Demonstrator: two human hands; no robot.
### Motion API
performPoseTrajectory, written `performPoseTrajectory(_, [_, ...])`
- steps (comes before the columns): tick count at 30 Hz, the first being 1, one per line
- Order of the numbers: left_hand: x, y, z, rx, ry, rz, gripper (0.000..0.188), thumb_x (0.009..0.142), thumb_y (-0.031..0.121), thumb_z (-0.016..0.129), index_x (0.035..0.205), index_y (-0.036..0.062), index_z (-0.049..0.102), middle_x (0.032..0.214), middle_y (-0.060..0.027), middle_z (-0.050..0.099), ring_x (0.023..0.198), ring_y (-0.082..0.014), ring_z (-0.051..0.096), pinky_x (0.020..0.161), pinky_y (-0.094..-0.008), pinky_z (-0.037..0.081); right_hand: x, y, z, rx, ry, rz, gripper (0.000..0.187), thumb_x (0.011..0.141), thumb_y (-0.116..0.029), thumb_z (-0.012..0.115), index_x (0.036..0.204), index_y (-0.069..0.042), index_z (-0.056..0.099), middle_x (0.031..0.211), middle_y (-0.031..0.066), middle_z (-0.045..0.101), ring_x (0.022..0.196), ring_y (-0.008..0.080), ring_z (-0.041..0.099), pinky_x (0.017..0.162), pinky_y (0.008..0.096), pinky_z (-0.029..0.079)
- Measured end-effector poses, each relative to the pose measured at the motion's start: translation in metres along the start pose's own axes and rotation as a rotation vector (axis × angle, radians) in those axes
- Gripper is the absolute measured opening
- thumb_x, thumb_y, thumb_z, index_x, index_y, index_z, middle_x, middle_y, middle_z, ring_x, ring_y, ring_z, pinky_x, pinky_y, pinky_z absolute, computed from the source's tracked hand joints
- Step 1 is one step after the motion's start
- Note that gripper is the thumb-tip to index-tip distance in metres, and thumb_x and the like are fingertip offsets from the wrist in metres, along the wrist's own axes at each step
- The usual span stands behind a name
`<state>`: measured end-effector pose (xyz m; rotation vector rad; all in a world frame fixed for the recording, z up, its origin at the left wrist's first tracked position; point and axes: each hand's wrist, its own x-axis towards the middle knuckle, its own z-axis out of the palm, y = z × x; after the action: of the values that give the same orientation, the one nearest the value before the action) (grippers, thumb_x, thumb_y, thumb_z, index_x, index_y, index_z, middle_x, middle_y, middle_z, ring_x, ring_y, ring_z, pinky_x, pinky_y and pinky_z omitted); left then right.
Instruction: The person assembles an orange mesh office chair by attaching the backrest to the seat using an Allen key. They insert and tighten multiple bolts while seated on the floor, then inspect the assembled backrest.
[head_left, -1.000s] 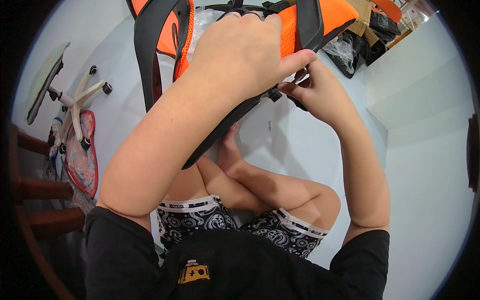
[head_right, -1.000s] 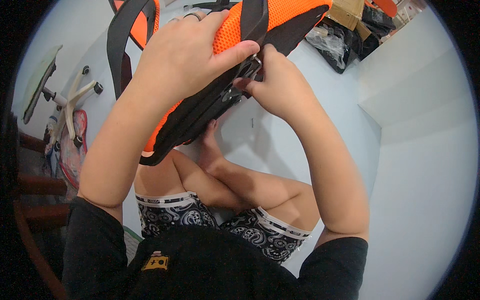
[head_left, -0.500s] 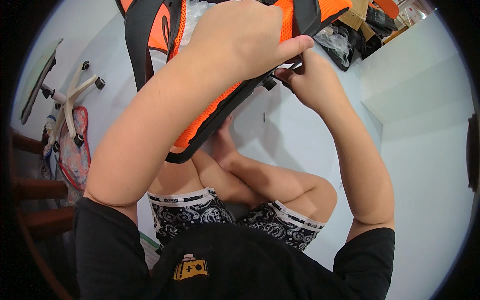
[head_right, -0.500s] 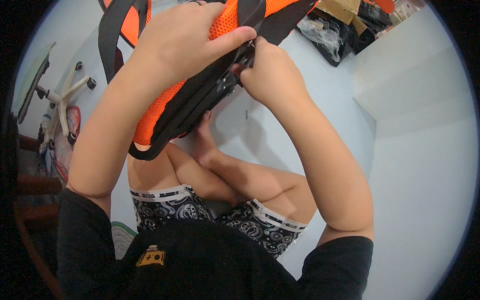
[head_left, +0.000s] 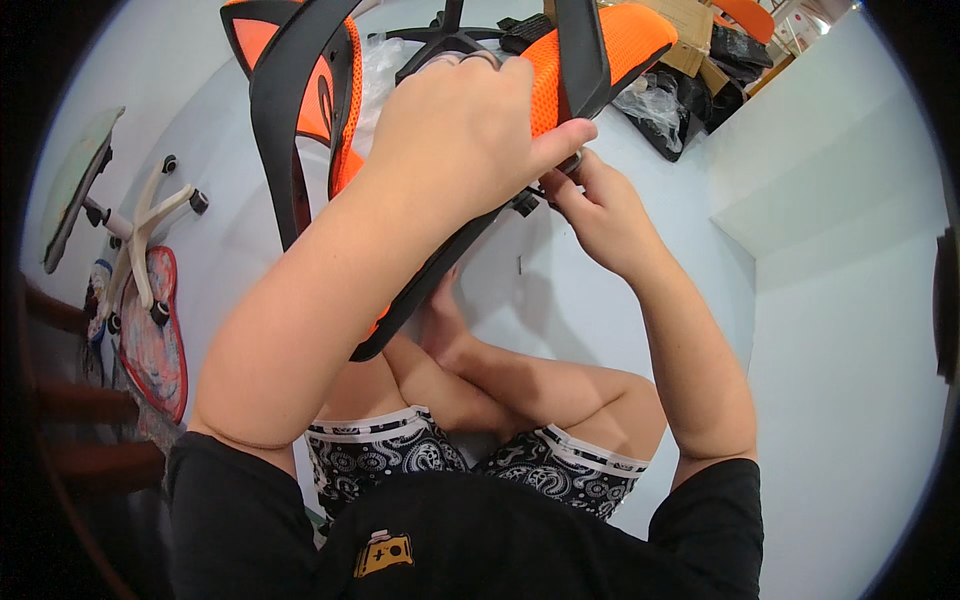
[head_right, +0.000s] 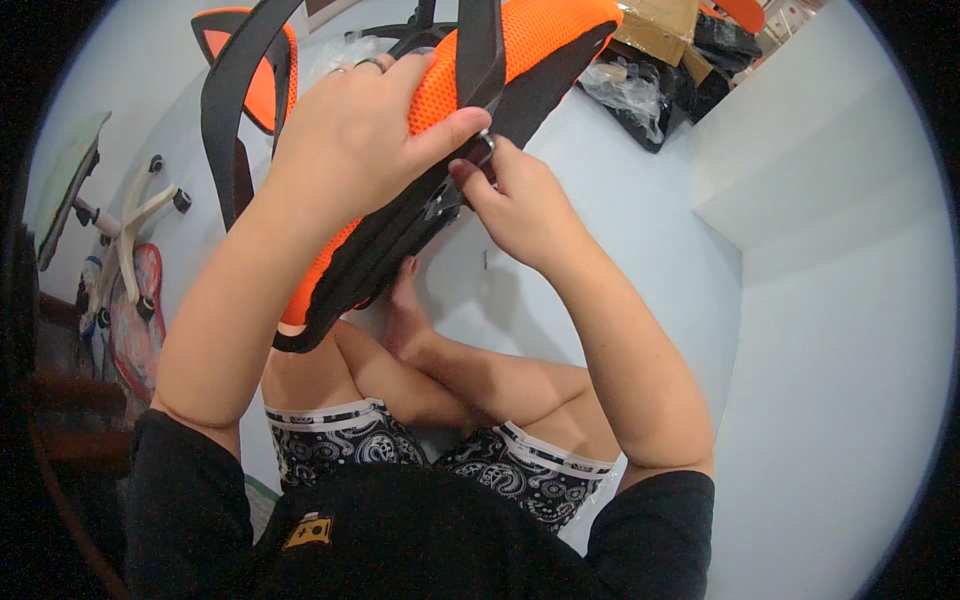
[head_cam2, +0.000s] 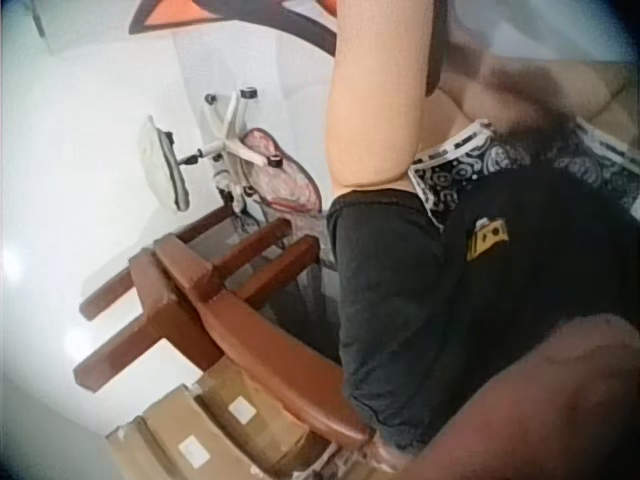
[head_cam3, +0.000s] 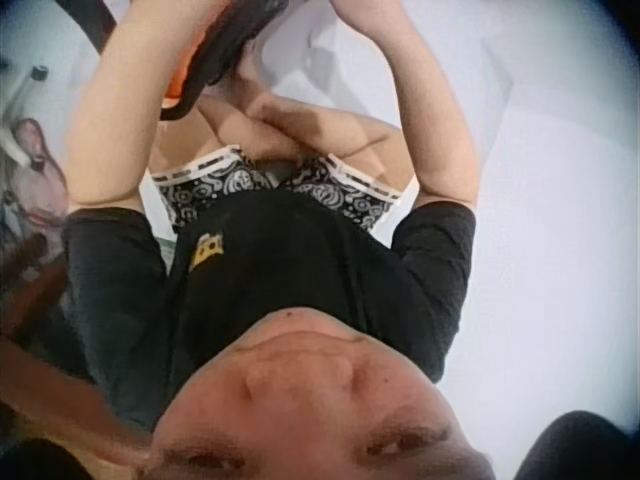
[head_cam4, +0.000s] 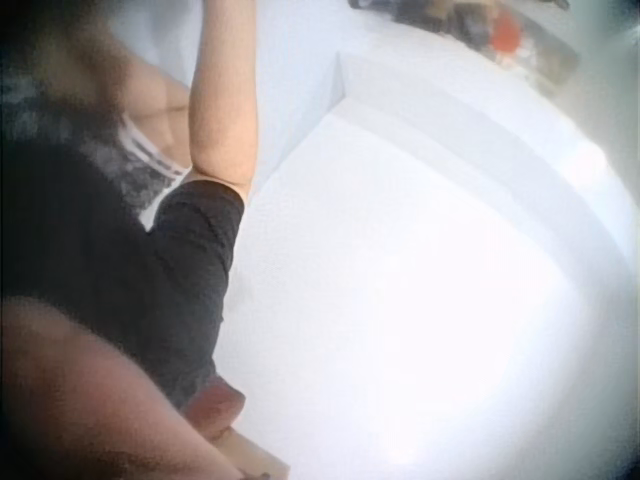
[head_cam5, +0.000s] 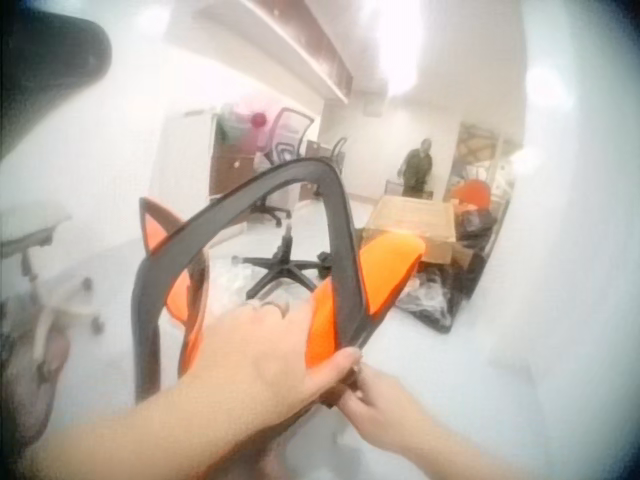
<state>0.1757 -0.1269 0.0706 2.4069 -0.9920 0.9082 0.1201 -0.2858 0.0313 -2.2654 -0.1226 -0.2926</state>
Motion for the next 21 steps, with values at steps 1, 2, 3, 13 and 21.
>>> performPoseTrajectory(1, [-0.001, 0.000, -0.001, -0.003, 0.005, 0.005, 0.059, 0.076, 0.052, 0.057, 0.103, -0.0002, 0.058, 0.075, -0.0203, 0.059, 0.073, -0.0339, 0.058, 0.064, -0.0384, 0.047, 0.000, 0.003, -0.004, 0.016, -0.032, 0.021, 0.027, 0.086, -0.023, 0.052, 0.088, 0.003, 0.051, 0.072, 0.0186, 0.059, 0.068, 0.0296, 0.058, 0.064, 0.0374, 0.045])
performPoseTrajectory(2, [-0.002, 0.001, -0.002, -0.007, 0.011, 0.009, 0.059, 0.076, 0.052, 0.058, 0.104, -0.0003, 0.058, 0.076, -0.0203, 0.059, 0.073, -0.0341, 0.058, 0.065, -0.0383, 0.047, 0.000, 0.004, -0.008, 0.031, -0.064, 0.042, 0.027, 0.086, -0.023, 0.052, 0.089, 0.004, 0.051, 0.073, 0.0187, 0.059, 0.068, 0.0301, 0.058, 0.065, 0.0376, 0.045])
performPoseTrajectory(3, [-0.002, 0.002, -0.003, -0.001, -0.003, 0.006, 0.060, 0.076, 0.052, 0.058, 0.105, -0.0003, 0.058, 0.076, -0.0200, 0.059, 0.073, -0.0342, 0.058, 0.065, -0.0382, 0.046, 0.000, 0.003, -0.013, 0.042, -0.094, 0.061, 0.026, 0.086, -0.023, 0.051, 0.089, 0.004, 0.051, 0.073, 0.0188, 0.059, 0.068, 0.0305, 0.058, 0.065, 0.0378, 0.045])
performPoseTrajectory(13, [0.005, 0.003, -0.011, -0.005, -0.144, 0.057, 0.063, 0.072, 0.047, 0.063, 0.111, -0.0009, 0.053, 0.083, -0.0181, 0.057, 0.074, -0.0343, 0.057, 0.066, -0.0391, 0.045, 0.001, 0.002, -0.007, -0.385, 0.022, -0.083, 0.021, 0.081, -0.020, 0.054, 0.083, 0.001, 0.052, 0.075, 0.0227, 0.059, 0.075, 0.0369, 0.058, 0.066, 0.0455, 0.045])
performPoseTrajectory(21, [0.005, 0.006, -0.014, -0.052, -0.128, 0.086, 0.058, 0.065, 0.043, 0.069, 0.097, -0.0029, 0.054, 0.076, -0.0134, 0.057, 0.072, -0.0275, 0.057, 0.064, -0.0337, 0.046, -0.011, -0.001, -0.006, -0.201, 0.037, -0.115, 0.024, 0.076, -0.019, 0.063, 0.082, 0.001, 0.051, 0.074, 0.0196, 0.060, 0.073, 0.0364, 0.058, 0.062, 0.0426, 0.045])
